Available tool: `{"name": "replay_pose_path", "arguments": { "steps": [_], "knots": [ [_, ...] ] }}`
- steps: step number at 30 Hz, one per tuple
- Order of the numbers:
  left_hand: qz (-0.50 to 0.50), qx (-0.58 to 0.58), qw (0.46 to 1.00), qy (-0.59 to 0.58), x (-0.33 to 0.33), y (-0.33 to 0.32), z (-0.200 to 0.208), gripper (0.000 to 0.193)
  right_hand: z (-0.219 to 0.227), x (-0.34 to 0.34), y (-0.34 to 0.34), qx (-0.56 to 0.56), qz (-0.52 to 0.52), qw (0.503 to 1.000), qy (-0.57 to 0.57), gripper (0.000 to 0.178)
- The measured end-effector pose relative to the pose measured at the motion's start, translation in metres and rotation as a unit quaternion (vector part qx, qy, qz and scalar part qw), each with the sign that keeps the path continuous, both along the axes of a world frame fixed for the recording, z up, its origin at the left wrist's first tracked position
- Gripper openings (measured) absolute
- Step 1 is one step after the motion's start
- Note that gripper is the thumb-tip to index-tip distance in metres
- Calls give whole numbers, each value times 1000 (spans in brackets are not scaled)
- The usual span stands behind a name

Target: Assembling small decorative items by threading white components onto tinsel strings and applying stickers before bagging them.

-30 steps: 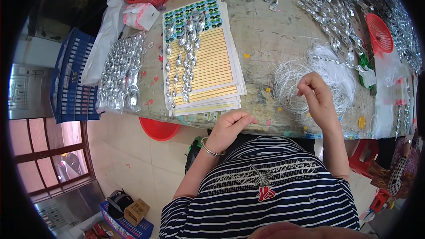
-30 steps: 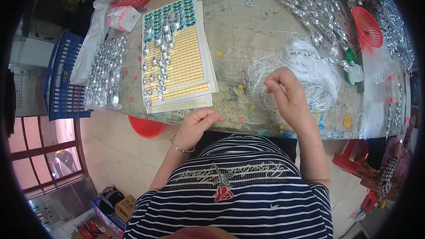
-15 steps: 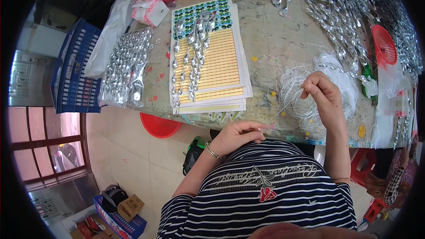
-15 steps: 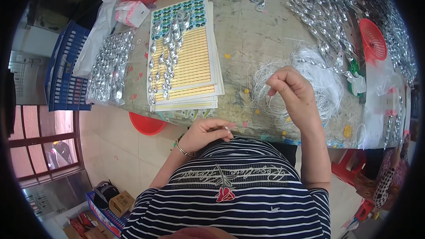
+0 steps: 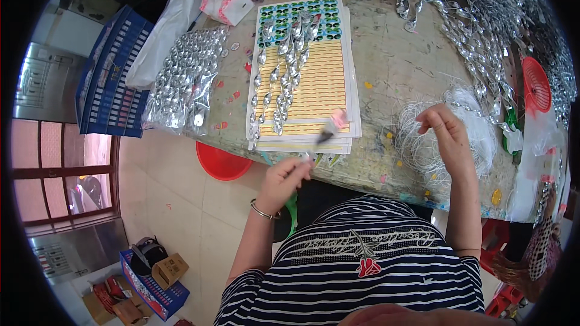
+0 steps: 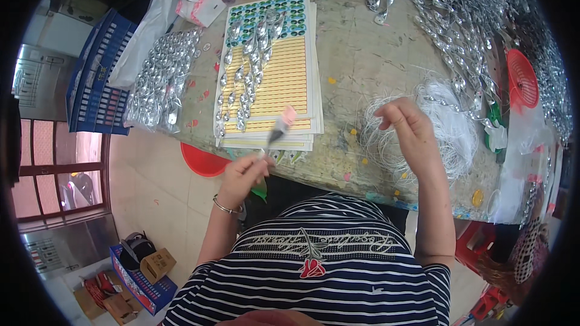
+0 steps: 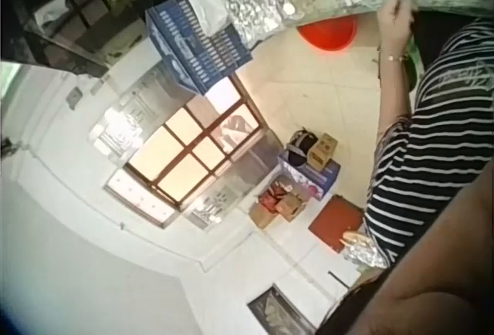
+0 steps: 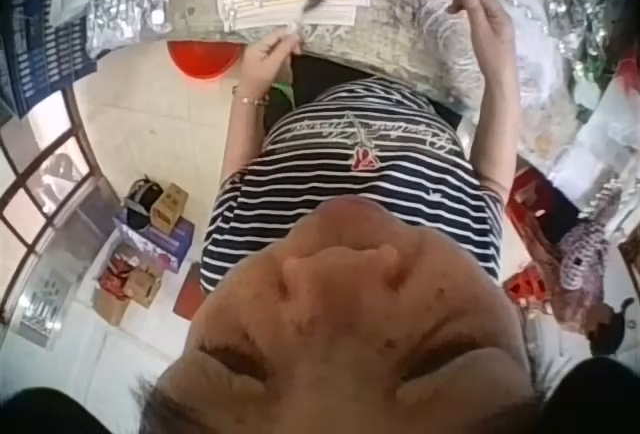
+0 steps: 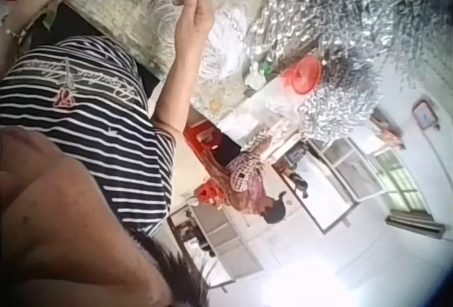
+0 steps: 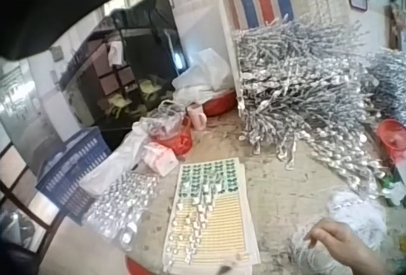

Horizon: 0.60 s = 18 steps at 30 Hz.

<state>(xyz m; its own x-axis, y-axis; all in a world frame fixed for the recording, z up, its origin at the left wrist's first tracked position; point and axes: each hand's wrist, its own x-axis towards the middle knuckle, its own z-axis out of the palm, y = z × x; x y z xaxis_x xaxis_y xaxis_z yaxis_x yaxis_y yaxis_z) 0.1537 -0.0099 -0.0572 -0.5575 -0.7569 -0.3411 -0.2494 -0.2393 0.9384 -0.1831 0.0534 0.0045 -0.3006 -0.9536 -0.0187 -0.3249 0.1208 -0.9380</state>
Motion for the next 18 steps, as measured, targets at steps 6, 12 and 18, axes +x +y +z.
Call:
{"name": "replay_pose_path", "arguments": {
  "steps": [6,12,18],
  "knots": [
    [204,-304,924,-106,5,-71,5,19,-13,22,5,41,57,998,2,23],
    [123,-471,820,-303,-5,-142,13,22,-11,28,25,96,57,994,-4,17],
    [68,-492,804,-328,-13,-158,-8,38,-27,4,43,39,39,997,52,17]
  ]
}}
